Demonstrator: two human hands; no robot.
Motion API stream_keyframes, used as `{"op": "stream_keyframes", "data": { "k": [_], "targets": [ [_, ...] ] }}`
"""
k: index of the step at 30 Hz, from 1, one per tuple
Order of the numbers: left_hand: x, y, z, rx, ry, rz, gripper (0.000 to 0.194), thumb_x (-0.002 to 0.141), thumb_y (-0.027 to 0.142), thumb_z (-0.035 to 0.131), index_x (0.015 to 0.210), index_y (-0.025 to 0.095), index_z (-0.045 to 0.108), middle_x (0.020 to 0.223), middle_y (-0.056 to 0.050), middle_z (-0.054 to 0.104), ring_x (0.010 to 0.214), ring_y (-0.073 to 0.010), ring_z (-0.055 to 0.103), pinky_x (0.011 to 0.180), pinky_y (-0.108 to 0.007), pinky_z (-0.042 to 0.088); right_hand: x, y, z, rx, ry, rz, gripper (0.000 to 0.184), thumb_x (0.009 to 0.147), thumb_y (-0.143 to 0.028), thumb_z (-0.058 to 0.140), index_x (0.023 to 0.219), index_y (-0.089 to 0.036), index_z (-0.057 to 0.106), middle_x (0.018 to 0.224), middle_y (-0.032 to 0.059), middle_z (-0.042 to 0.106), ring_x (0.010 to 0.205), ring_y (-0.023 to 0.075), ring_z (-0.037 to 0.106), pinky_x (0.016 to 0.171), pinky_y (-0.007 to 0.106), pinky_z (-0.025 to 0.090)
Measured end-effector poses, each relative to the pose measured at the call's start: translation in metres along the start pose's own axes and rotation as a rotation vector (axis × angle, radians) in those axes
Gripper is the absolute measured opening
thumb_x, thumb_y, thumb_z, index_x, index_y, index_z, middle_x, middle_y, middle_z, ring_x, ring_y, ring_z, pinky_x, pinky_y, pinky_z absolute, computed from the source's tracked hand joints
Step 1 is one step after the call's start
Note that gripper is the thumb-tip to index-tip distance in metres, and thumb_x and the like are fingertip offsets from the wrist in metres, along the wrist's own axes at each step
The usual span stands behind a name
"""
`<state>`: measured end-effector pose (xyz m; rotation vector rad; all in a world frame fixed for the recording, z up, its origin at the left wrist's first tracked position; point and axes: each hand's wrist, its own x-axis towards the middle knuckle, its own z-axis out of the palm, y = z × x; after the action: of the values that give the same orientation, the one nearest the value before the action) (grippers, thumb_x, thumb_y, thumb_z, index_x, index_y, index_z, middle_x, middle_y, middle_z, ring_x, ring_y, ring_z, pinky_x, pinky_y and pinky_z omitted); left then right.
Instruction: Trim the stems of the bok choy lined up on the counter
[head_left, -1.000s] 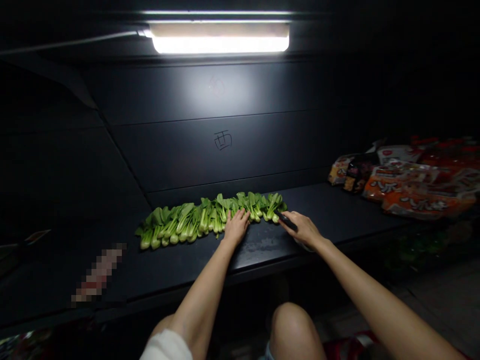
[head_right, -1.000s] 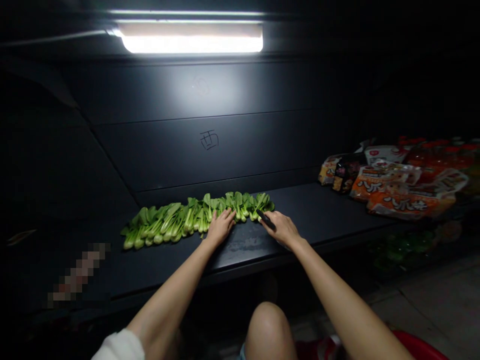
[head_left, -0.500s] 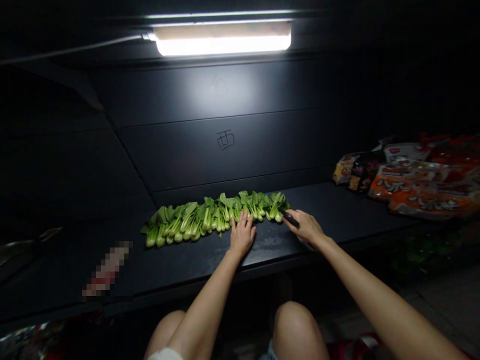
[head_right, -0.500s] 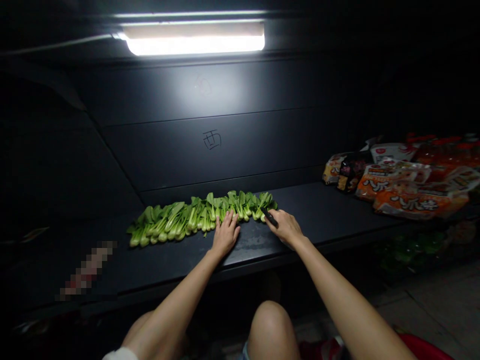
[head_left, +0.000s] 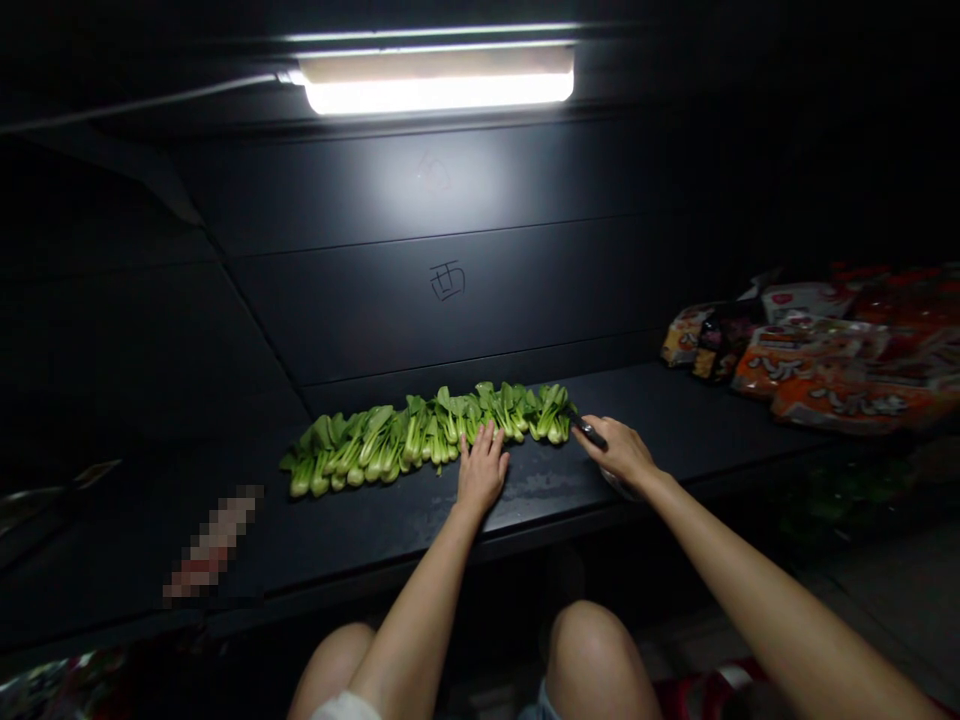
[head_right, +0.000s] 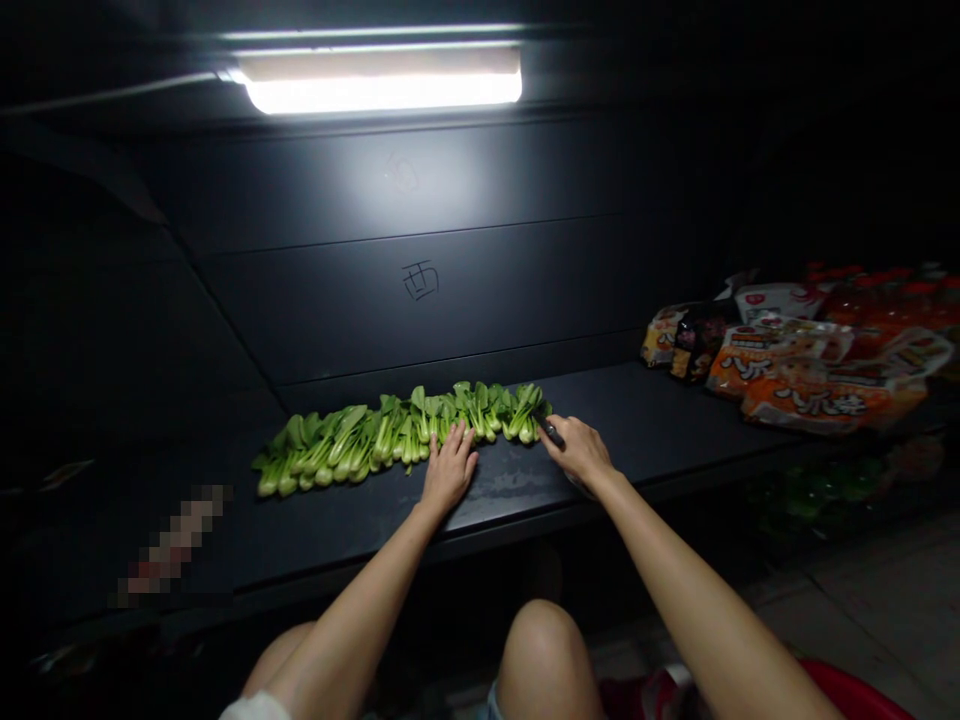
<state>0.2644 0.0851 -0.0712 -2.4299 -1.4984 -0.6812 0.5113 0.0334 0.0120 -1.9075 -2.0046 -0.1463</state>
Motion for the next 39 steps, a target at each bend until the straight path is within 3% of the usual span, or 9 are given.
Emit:
{"op": "stream_keyframes", "data": {
  "k": [8,19,22,27,30,33,36,39],
  "targets": [
    [-0.001,0.000,0.000,0.025,-0.015,-0.021,0.049,0.096,0.037,0.030,0.143,0.026,0.035,0.154,-0.003,0.028,0.142,-0.0214,0.025,0.117,-0.053,0.015,-0.002,0.004,-0.001,-0.022,-0.020,-0.038,0.033,0.093,-0.045,0.041,0.105,-0.024,0.063,0.094,0.0060,0.070,0.087,0.0197,0.064,0.068,0.024,0.041],
    [0.000,0.000,-0.001,-0.023,0.007,-0.012,0.048,0.095,0.034,0.035,0.141,0.023,0.038,0.153,-0.007,0.033,0.141,-0.0242,0.028,0.115,-0.056,0.017,-0.005,0.013,-0.006,-0.005,-0.058,-0.080,0.032,0.093,-0.043,0.041,0.105,-0.024,0.063,0.094,0.0058,0.069,0.084,0.0186,0.064,0.067,0.023,0.040],
    [0.002,0.002,-0.005,-0.045,0.055,0.002,0.042,0.094,0.032,0.040,0.134,0.022,0.046,0.147,-0.010,0.041,0.137,-0.0255,0.035,0.113,-0.055,0.022,-0.004,0.012,-0.005,-0.006,-0.069,-0.107,0.031,0.093,-0.042,0.041,0.104,-0.024,0.064,0.095,0.0059,0.069,0.085,0.0184,0.064,0.069,0.023,0.040],
    [0.022,0.030,-0.013,-0.127,0.118,-0.024,0.033,0.092,0.029,0.045,0.122,0.020,0.054,0.121,-0.011,0.058,0.113,-0.0227,0.053,0.096,-0.038,0.043,-0.002,0.016,-0.003,0.053,-0.056,-0.132,0.034,0.093,-0.044,0.041,0.109,-0.024,0.063,0.099,0.0065,0.069,0.088,0.0190,0.064,0.071,0.024,0.041],
    [0.043,0.054,-0.011,-0.154,0.043,0.010,0.034,0.092,0.030,0.047,0.124,0.020,0.052,0.114,-0.010,0.059,0.105,-0.0211,0.054,0.090,-0.034,0.045,-0.002,0.019,-0.003,0.074,-0.044,-0.114,0.034,0.093,-0.045,0.041,0.106,-0.024,0.064,0.095,0.0057,0.069,0.086,0.0184,0.064,0.070,0.023,0.041],
    [0.059,0.071,-0.008,-0.106,-0.117,-0.054,0.031,0.092,0.022,0.043,0.121,0.021,0.054,0.113,-0.010,0.058,0.103,-0.0208,0.055,0.088,-0.033,0.045,-0.003,0.020,-0.004,0.084,-0.037,-0.102,0.033,0.093,-0.043,0.041,0.106,-0.023,0.064,0.093,0.0057,0.069,0.085,0.0180,0.064,0.070,0.023,0.041],
    [0.068,0.078,-0.005,-0.067,-0.240,-0.088,0.029,0.090,0.017,0.044,0.116,0.020,0.057,0.110,-0.011,0.059,0.103,-0.0214,0.057,0.088,-0.033,0.044,-0.005,0.021,-0.006,0.086,-0.030,-0.109,0.034,0.093,-0.043,0.040,0.107,-0.022,0.063,0.094,0.0063,0.068,0.086,0.0184,0.064,0.072,0.023,0.041],
    [0.072,0.078,-0.005,-0.078,-0.264,-0.135,0.023,0.089,0.021,0.048,0.109,0.017,0.060,0.109,-0.012,0.061,0.102,-0.0216,0.058,0.087,-0.031,0.044,-0.005,0.021,-0.006,0.097,-0.032,-0.114,0.035,0.093,-0.044,0.040,0.108,-0.023,0.063,0.094,0.0061,0.068,0.086,0.0182,0.063,0.072,0.023,0.041]
  ]
}}
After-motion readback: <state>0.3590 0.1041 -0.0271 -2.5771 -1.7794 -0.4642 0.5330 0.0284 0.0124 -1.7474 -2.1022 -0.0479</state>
